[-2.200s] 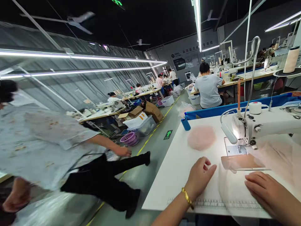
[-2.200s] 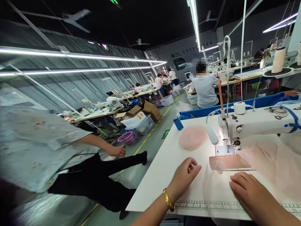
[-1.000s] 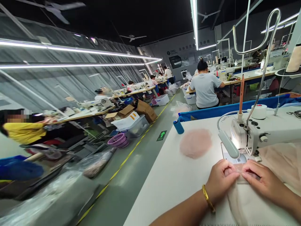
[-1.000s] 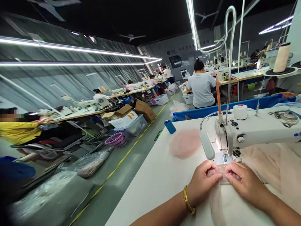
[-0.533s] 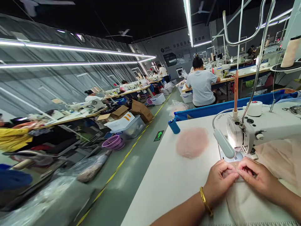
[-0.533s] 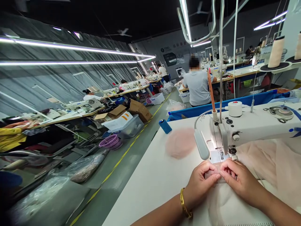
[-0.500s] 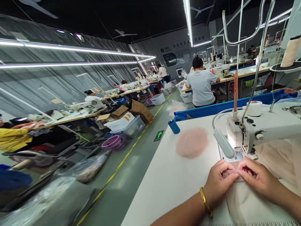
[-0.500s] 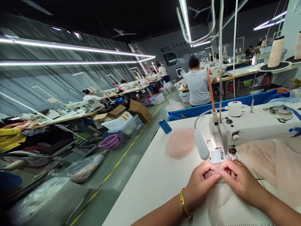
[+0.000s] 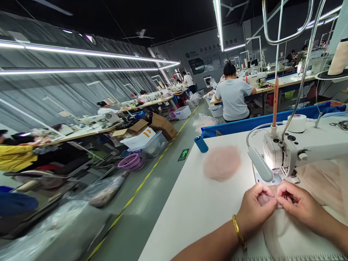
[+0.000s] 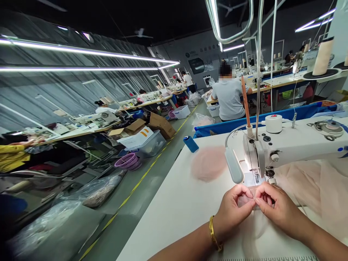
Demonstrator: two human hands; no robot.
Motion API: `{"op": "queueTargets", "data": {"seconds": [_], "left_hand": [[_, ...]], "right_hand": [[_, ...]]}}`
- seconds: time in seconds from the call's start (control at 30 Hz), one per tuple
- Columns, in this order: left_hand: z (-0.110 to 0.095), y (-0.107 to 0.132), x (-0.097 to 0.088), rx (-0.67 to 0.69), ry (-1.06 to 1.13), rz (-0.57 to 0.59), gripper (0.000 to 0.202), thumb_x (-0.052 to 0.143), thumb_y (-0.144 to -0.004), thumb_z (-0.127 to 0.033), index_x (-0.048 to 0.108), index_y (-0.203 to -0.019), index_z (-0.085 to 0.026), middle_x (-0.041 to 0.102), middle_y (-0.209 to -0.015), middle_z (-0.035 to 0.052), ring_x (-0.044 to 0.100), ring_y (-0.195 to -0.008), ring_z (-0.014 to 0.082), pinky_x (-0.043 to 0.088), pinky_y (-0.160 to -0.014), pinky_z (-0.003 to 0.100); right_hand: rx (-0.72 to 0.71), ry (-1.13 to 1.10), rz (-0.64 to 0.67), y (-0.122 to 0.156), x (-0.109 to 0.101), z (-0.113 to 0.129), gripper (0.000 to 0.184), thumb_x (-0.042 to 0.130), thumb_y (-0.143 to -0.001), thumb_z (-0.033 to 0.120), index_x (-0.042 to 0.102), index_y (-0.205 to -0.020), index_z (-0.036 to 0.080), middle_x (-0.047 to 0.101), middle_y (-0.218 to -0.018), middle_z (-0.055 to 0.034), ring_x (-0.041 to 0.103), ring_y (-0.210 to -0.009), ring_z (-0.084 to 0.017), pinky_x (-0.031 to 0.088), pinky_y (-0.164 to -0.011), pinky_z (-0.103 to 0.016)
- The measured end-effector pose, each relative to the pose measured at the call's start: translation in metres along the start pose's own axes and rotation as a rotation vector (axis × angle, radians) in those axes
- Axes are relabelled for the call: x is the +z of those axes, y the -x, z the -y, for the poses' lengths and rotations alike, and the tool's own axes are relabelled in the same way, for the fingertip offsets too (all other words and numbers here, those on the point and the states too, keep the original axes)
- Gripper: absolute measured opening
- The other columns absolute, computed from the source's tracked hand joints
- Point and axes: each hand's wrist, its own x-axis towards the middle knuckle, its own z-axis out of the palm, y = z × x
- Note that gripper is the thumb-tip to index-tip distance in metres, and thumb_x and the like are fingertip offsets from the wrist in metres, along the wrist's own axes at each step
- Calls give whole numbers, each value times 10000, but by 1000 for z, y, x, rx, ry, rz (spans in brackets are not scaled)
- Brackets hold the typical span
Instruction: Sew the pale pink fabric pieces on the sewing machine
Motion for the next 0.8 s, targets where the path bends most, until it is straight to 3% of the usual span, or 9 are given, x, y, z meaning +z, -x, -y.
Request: {"op": "queueTargets", "data": {"seconds": [0.13,0.3,0.53,0.7,0.8], "left_hand": [[0,-1,0,10,11,29,118,738,-753,-248,643,-744,-179,565,-665,-33,453,-617,114,381,-595,234],[-1,-2,1,96,27,8,110,710,-744,-233,618,-717,-180,648,-753,13,551,-704,148,434,-675,261],[1,-2,1,8,-35,-10,153,750,-706,-209,598,-720,-190,568,-659,-31,497,-626,122,408,-595,230],[0,-1,1,-63,-20,24,176,801,-720,-218,672,-835,-184,603,-675,-35,499,-610,119,408,-569,225],[0,-1,1,-92,-12,57,154,798,-730,-239,669,-793,-185,609,-669,-30,493,-603,120,399,-559,228]], "right_hand": [[-9,30,3,2,0,1,322,513,-1072,516,580,-893,257,557,-864,15,533,-807,-183,425,-720,-312],[-37,112,-13,2,0,-1,342,509,-1075,520,614,-881,259,582,-866,0,547,-803,-190,430,-699,-320],[-96,164,-45,3,0,-3,323,523,-1080,478,644,-871,264,601,-847,-5,550,-777,-193,436,-681,-324],[-146,186,-55,4,-2,-1,276,537,-1079,414,638,-865,271,623,-852,2,572,-793,-189,430,-692,-323],[-153,198,-62,4,0,2,266,541,-1069,384,617,-842,269,608,-823,7,570,-769,-189,427,-683,-322]]}}
